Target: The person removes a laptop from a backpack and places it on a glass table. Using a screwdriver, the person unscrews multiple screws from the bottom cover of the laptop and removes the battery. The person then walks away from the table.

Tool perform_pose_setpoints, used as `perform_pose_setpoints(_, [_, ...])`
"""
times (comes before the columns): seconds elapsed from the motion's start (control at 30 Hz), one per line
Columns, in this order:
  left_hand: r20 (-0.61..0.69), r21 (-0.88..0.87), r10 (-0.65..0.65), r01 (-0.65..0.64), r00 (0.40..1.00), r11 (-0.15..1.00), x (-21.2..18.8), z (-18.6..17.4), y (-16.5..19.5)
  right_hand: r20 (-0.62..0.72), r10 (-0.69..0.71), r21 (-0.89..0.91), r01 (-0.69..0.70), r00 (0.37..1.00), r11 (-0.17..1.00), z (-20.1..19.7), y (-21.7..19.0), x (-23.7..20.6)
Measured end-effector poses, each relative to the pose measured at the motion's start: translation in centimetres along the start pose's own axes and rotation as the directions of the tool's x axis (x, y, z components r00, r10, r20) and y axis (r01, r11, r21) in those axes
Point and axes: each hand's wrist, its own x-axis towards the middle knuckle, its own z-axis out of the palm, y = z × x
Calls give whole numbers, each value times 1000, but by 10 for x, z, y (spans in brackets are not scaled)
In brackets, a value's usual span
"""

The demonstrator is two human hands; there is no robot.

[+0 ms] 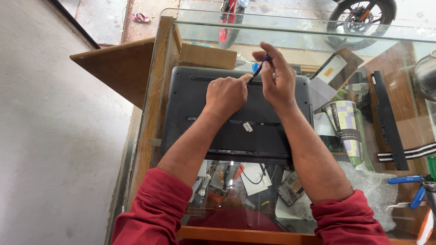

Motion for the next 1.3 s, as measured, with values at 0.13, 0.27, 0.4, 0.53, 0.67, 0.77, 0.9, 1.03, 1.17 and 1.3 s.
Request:
perform_pose_setpoints(0.13, [14, 16, -3, 3, 1000, 1000, 0, -1, 1, -22, 10, -94, -12, 1000, 996, -3, 5, -1])
perform_pose_setpoints(0.27, [20, 14, 2, -2, 1000, 1000, -1, -1, 1, 28, 113, 200, -117, 993, 973, -3, 7, -4])
perform_pose_setpoints(0.4, [-1, 12, 8, -8, 1000, 1000, -1, 0, 0, 5, 23, -64, -23, 1000, 998, -2, 6, -4])
perform_pose_setpoints(0.53, [8, 11, -4, 4, 1000, 1000, -1, 1, 1, -14, 119, 178, -114, 993, 977, -2, 1, -2])
perform_pose_setpoints(0.67, [-19, 2, 3, -3, 1000, 1000, -2, 2, 0, -3, 42, 44, -42, 999, 998, -1, -6, 1])
perform_pose_setpoints(0.77, [-21, -11, -7, 7, 1000, 1000, -1, 1, -1, -29, -16, -42, 15, 999, 999, -2, -11, 3])
perform_pose_setpoints(0.9, [-45, -64, -16, 13, 999, 998, -3, -1, 0, -38, 95, 222, -84, 995, 971, -2, -14, 3])
perform_pose_setpoints(1.03, [-2, -103, -78, 78, 997, 992, -2, -4, 5, 1, -54, -27, 54, 999, 998, -4, -10, 2])
perform_pose_setpoints(1.17, [41, -100, -137, 141, 990, 985, 4, -6, 11, -57, 112, 109, -105, 992, 988, -4, -4, -3])
perform_pose_setpoints(1.3, [62, -110, -200, 206, 978, 972, 14, -6, 21, -31, 27, 83, -24, 999, 996, -5, 1, -5])
